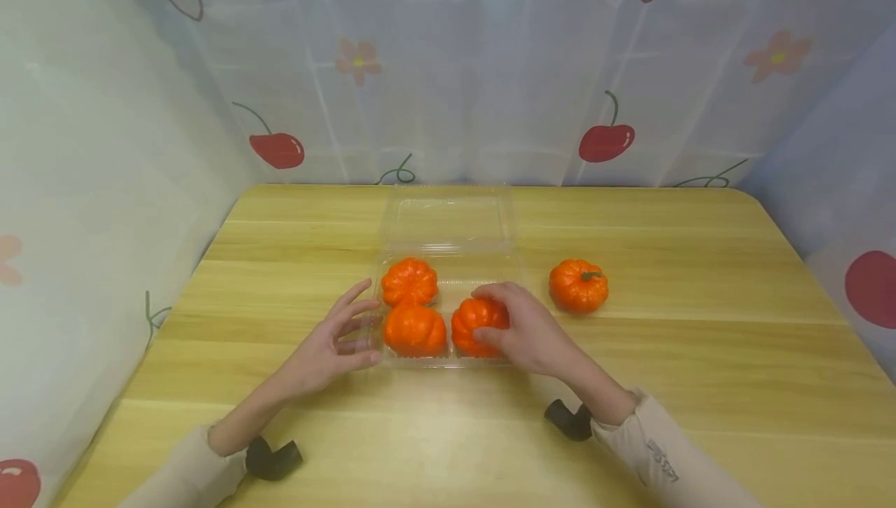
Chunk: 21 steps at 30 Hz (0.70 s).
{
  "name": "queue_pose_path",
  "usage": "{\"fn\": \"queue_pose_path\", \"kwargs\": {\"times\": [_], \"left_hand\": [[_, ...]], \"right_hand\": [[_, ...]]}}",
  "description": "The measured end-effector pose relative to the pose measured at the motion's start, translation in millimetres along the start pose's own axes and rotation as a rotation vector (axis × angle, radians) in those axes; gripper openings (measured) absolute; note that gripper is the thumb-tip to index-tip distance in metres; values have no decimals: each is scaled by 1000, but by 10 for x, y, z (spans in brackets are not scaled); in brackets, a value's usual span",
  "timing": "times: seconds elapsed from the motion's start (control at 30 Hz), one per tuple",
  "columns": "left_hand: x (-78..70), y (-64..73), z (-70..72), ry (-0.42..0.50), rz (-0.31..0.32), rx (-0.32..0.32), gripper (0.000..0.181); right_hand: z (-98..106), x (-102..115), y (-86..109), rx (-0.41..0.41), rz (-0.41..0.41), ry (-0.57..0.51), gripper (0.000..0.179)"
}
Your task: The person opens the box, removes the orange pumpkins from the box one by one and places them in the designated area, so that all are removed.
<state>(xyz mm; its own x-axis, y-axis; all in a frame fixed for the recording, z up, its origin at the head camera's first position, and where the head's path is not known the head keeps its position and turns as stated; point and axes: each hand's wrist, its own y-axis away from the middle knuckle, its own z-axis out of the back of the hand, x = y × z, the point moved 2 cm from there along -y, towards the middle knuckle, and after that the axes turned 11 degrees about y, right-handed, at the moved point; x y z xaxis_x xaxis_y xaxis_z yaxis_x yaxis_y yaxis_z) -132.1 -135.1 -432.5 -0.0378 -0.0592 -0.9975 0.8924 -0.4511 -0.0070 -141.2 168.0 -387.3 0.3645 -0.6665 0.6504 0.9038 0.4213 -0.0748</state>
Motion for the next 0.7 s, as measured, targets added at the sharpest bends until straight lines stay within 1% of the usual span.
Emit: {"fn": "queue_pose_path", "kwargs": {"times": [0.07,0.2,0.27,0.43,0.6,0.7], "left_hand": [[6,-1,3,-1,-2,-2,74],[10,-12,14,0,-3,-6,80],[9,-20,19,1,-3,-6,83],[9,-23,22,5,-3,-4,84],[4,-20,22,0,-4,-5,86],[-2,-20,21,1,-5,-4,86]], "right_hand": [[13,9,5,-14,7,-13,44],[46,38,17,-35,13,-21,48],[59,46,22,-38,9,-25,50],[91,67,40,-41,-7,-37,54],[126,92,77,-46,-18,-57,52],[146,92,105,-67,-2,-70,50]]}}
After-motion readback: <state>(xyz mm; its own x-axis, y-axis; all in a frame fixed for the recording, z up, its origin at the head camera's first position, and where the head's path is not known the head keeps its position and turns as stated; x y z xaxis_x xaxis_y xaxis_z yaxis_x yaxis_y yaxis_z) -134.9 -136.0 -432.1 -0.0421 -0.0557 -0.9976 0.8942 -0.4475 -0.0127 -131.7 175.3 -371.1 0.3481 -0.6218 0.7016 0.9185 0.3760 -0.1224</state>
